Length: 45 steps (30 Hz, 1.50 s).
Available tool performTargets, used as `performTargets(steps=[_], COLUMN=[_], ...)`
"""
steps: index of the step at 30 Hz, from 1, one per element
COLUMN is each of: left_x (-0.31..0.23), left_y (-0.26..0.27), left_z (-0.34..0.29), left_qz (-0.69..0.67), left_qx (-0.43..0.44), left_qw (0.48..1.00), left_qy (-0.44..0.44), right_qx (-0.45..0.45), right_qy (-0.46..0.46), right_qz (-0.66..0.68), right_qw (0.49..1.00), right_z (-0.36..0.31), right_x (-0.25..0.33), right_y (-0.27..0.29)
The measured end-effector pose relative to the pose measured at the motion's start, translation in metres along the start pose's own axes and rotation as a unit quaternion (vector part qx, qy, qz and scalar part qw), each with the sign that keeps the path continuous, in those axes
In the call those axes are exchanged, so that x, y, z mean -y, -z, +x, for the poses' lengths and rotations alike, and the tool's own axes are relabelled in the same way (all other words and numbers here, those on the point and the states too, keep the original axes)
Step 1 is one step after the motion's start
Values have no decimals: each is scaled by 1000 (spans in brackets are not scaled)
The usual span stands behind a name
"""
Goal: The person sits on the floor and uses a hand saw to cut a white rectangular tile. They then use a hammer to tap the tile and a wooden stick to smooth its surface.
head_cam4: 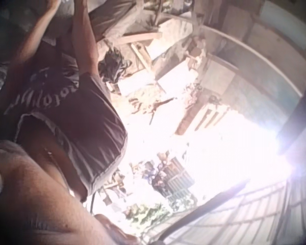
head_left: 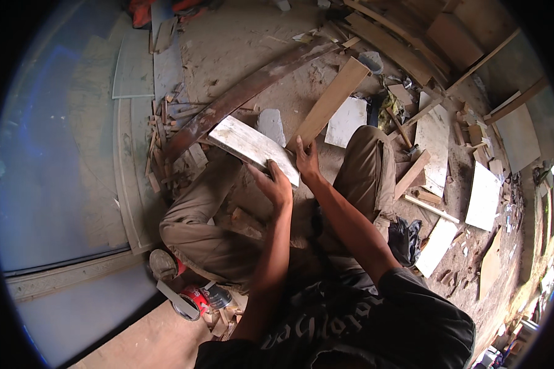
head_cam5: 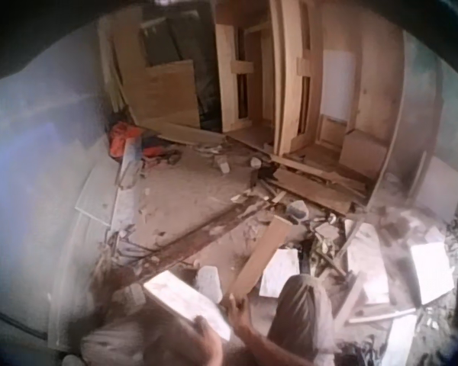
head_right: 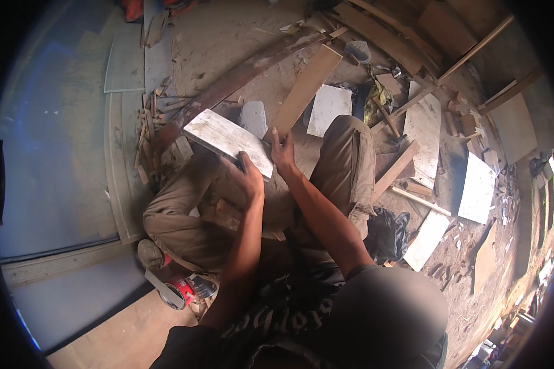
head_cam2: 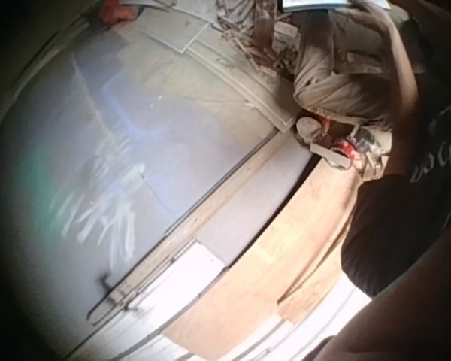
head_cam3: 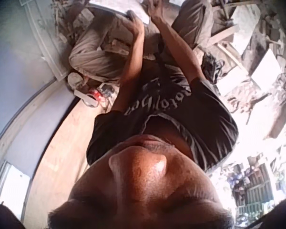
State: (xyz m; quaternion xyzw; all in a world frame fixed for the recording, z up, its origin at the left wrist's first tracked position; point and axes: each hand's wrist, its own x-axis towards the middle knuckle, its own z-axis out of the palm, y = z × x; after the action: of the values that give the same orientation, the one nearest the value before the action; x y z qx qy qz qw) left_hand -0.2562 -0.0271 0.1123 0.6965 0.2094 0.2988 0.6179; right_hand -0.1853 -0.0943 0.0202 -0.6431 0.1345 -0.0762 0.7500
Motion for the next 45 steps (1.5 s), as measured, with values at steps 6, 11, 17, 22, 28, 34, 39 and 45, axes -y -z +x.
performTargets(steps=[6,11,17,22,28,34,39,45], left_x=[1,17,9,13,65,62,93,75], left_y=[-4,-5,-4,-4,-14,7,17,18], left_z=[-11,-25,-33,12,29,26,26,24], left_qz=[-74,-113,-213,-353,-404,-500,-718,-591], left_qx=[-17,14,45,41,142,136,272,93], left_qw=[997,992,976,926,823,753,541,688], left_qy=[9,49,-25,126,374,407,345,410], right_qx=[44,95,98,108,155,195,142,152], right_qy=[-30,38,24,-64,-42,-47,76,97], right_qz=[18,59,106,86,120,51,40,13], right_qw=[998,993,989,988,980,978,986,984], right_z=[0,3,8,-8,-25,-32,-38,-43], right_x=[7,23,17,30,31,29,18,36], right_y=[3,2,5,-4,-13,-18,-27,-28])
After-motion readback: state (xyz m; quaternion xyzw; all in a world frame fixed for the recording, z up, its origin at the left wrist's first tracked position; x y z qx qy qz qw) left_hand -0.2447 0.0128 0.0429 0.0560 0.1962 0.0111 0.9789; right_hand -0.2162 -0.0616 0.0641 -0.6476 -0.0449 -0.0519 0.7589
